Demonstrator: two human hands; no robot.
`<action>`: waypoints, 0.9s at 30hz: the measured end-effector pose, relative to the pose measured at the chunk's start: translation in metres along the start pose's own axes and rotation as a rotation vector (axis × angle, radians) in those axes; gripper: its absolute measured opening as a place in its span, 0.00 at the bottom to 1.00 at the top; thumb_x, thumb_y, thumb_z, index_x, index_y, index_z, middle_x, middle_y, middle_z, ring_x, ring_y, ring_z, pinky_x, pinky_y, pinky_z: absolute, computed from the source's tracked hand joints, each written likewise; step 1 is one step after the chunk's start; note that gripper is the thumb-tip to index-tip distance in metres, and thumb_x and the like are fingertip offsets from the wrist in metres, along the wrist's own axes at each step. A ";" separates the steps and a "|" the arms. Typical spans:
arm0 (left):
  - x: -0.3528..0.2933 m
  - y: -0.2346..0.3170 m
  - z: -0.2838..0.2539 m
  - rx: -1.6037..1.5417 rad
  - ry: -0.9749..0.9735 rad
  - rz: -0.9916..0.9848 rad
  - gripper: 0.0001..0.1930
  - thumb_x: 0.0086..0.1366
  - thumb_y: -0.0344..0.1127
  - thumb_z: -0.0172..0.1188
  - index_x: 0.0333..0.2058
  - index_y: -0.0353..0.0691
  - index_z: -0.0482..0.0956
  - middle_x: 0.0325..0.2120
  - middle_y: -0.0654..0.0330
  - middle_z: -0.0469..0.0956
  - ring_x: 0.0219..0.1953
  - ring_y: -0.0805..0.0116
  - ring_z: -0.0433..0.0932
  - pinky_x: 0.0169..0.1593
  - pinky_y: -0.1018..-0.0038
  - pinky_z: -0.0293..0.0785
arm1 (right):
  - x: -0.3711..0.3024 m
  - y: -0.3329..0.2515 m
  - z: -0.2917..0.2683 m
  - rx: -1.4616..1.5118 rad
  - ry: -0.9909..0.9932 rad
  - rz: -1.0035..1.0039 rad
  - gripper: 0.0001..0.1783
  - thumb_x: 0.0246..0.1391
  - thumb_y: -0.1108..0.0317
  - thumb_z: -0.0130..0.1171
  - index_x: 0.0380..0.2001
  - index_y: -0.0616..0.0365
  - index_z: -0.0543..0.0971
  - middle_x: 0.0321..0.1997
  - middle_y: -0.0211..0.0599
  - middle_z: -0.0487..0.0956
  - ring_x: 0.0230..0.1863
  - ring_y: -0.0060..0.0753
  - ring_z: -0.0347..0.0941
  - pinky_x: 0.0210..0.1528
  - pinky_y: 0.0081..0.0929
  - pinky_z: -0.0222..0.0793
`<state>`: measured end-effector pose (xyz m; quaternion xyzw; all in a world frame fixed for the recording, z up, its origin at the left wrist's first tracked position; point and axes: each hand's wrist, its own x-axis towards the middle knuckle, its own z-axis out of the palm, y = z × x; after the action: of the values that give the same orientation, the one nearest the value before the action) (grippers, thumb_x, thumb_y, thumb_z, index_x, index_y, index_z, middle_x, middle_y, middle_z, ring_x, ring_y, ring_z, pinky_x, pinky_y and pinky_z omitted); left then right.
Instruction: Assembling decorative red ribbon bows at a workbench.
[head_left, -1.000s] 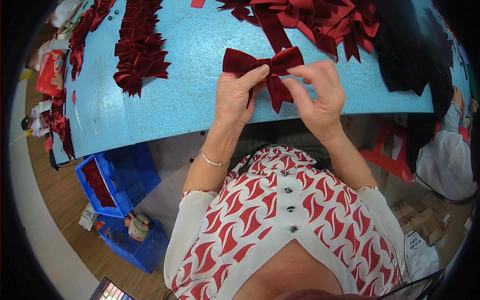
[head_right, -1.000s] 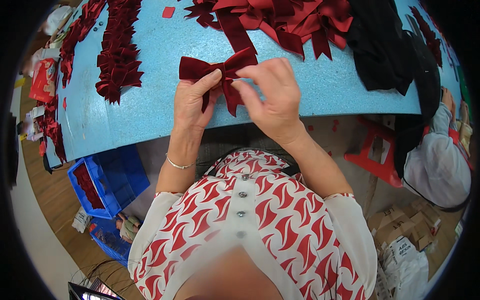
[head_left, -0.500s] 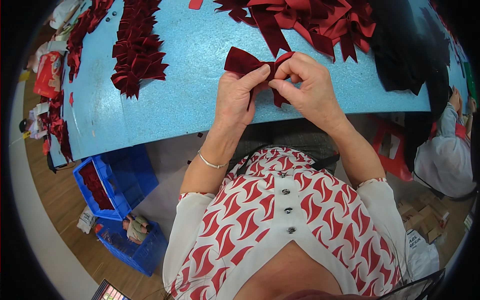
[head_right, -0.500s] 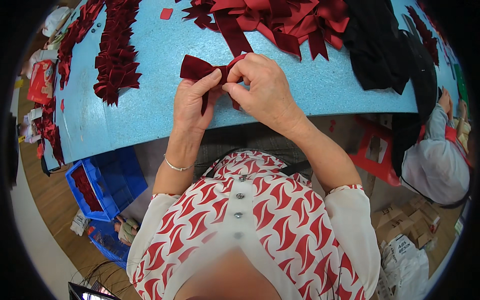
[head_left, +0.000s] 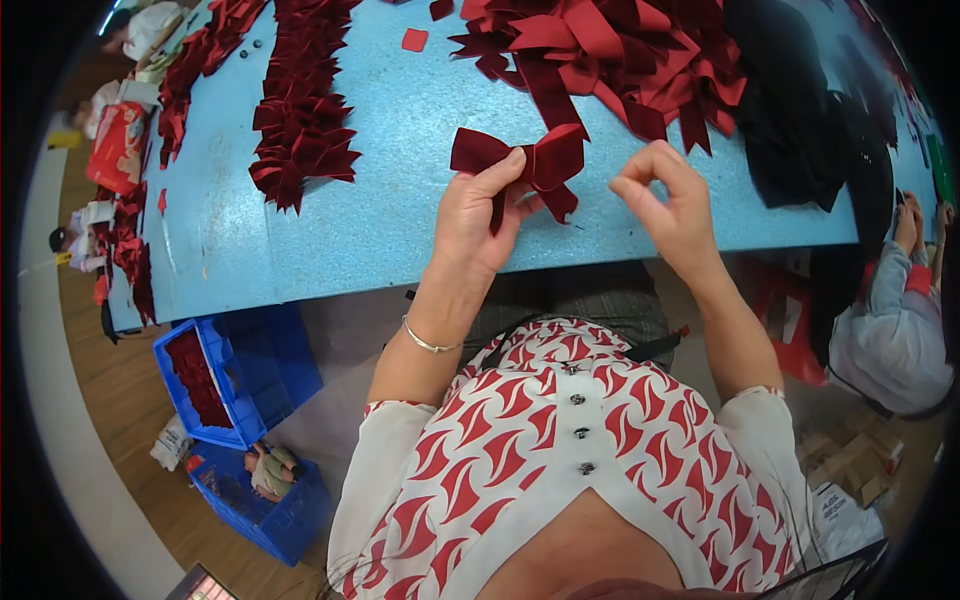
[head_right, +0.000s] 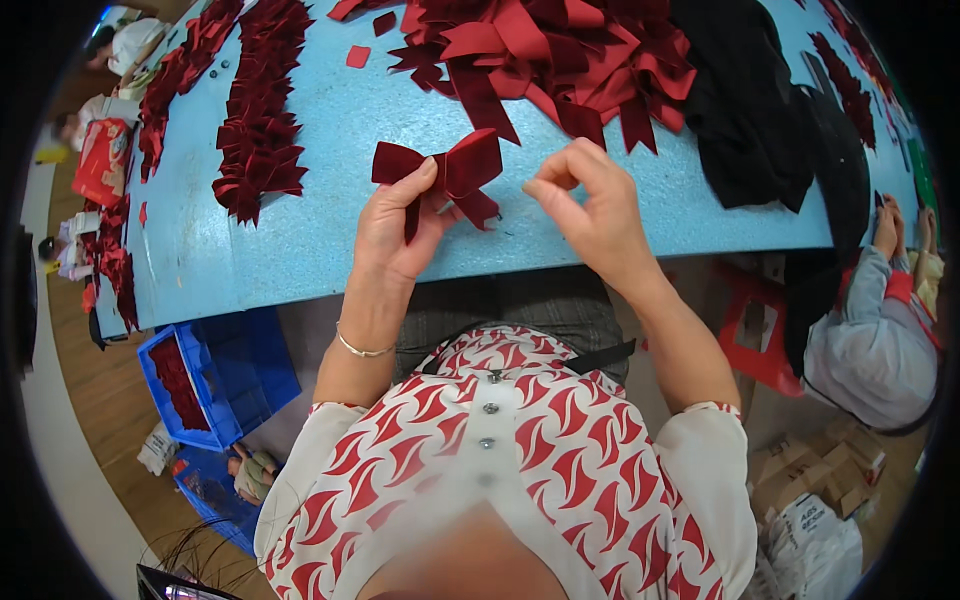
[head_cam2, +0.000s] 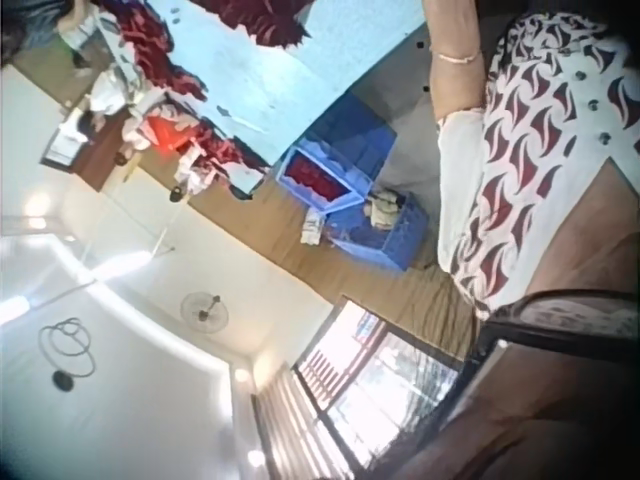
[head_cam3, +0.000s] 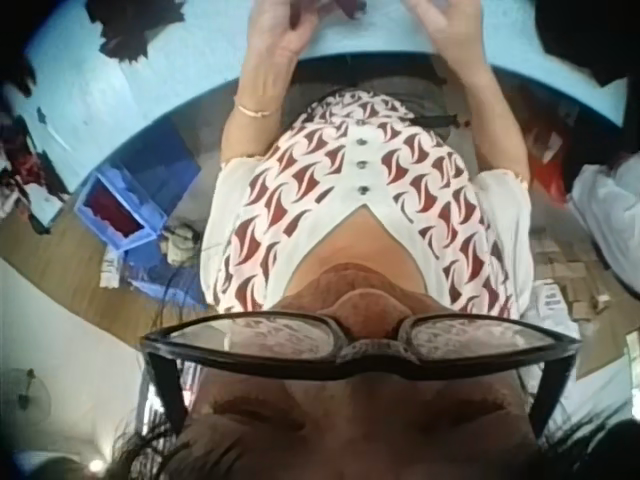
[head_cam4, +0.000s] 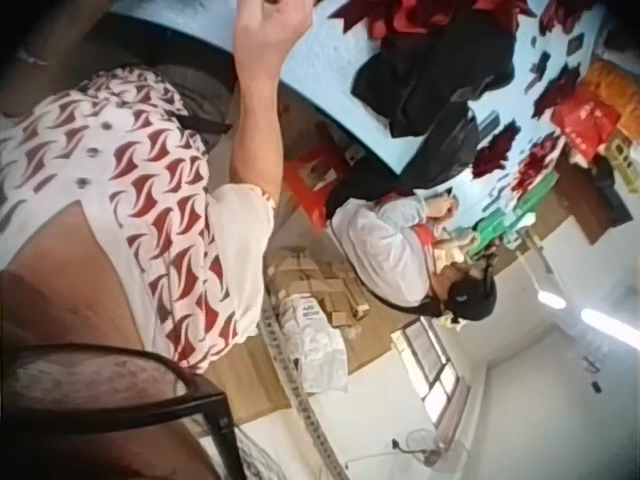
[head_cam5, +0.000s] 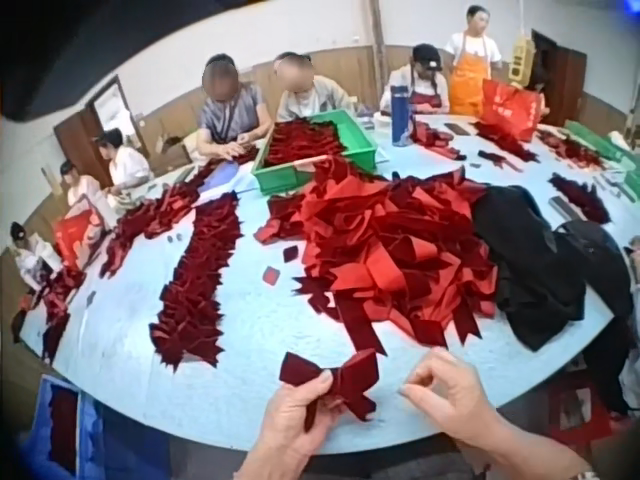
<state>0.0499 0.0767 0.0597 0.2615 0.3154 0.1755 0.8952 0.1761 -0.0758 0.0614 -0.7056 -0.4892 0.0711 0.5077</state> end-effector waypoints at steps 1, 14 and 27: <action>-0.002 0.001 0.001 0.008 -0.003 -0.001 0.06 0.56 0.29 0.56 0.33 0.37 0.74 0.29 0.59 0.77 0.32 0.68 0.76 0.37 0.67 0.71 | -0.002 -0.002 0.004 0.155 -0.008 0.109 0.05 0.44 0.73 0.56 0.20 0.58 0.71 0.21 0.29 0.69 0.22 0.20 0.63 0.25 0.17 0.57; -0.010 -0.022 0.014 0.099 -0.096 0.269 0.05 0.55 0.28 0.58 0.32 0.40 0.74 0.28 0.62 0.77 0.32 0.72 0.75 0.35 0.74 0.71 | -0.008 -0.027 0.037 1.201 0.122 0.867 0.06 0.49 0.71 0.56 0.23 0.61 0.74 0.15 0.25 0.66 0.15 0.13 0.58 0.16 0.14 0.54; -0.009 -0.021 0.009 0.098 -0.079 0.191 0.05 0.55 0.28 0.58 0.32 0.39 0.74 0.28 0.62 0.77 0.30 0.74 0.75 0.33 0.78 0.70 | -0.009 -0.015 0.047 0.933 0.269 0.526 0.06 0.45 0.72 0.59 0.27 0.62 0.75 0.22 0.24 0.71 0.24 0.12 0.63 0.24 0.14 0.58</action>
<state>0.0528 0.0522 0.0578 0.3407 0.2617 0.2339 0.8722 0.1341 -0.0526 0.0471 -0.5069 -0.1437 0.3140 0.7898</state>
